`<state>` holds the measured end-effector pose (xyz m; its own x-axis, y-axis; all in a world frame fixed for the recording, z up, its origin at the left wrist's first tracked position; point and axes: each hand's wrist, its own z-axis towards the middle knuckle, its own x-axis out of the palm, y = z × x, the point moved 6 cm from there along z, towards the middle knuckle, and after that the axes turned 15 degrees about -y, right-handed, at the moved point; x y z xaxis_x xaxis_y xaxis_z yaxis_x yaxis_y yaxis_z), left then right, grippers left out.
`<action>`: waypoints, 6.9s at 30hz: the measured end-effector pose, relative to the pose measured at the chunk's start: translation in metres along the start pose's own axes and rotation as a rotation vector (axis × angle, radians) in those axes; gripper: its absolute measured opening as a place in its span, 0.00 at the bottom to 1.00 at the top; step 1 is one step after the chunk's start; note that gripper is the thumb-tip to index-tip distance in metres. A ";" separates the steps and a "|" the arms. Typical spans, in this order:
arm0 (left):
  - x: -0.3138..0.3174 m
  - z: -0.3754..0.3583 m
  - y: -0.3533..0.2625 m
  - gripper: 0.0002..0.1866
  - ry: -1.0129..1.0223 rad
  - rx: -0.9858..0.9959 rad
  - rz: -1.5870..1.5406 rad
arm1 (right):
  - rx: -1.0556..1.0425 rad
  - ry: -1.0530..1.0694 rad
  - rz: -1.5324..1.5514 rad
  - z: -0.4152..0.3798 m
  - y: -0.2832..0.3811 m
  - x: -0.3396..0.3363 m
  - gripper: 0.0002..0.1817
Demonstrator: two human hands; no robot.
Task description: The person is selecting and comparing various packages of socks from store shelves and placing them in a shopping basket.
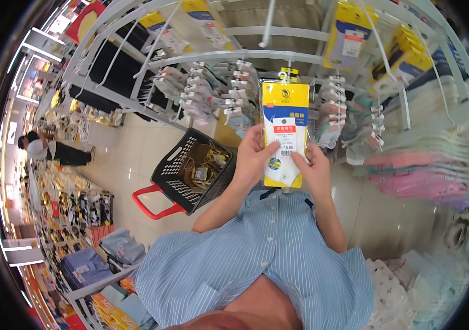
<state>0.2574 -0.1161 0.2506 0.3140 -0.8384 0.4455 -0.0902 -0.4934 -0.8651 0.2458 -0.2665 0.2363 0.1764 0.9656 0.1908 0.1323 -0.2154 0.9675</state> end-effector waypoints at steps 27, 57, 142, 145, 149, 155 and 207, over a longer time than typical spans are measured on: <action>-0.197 0.035 -0.090 0.11 -0.228 0.025 -0.335 | 0.088 0.297 -0.231 -0.012 -0.040 0.206 0.13; -0.356 0.057 -0.154 0.22 -0.230 -0.022 -0.351 | 0.216 0.332 -0.258 -0.054 -0.100 0.359 0.12; -0.375 0.049 -0.124 0.17 -0.202 -0.114 -0.236 | 0.062 0.315 -0.235 -0.044 -0.113 0.366 0.14; -0.389 0.052 -0.121 0.17 -0.212 -0.110 -0.199 | 0.058 0.240 -0.206 -0.030 -0.101 0.359 0.13; -0.400 0.053 -0.119 0.16 -0.214 -0.133 -0.073 | -0.044 0.141 -0.092 -0.001 -0.084 0.356 0.12; -0.456 0.046 -0.071 0.12 -0.369 -0.264 0.029 | -0.414 -0.047 0.025 0.074 -0.027 0.361 0.15; -0.501 0.027 -0.012 0.11 -0.513 -0.411 0.073 | -0.403 0.009 -0.292 0.172 -0.039 0.432 0.21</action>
<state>0.1266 0.3162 0.0310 0.6950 -0.7062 0.1349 -0.4497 -0.5734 -0.6848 0.4842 0.1343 0.2528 0.1796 0.9788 -0.0985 -0.2127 0.1364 0.9676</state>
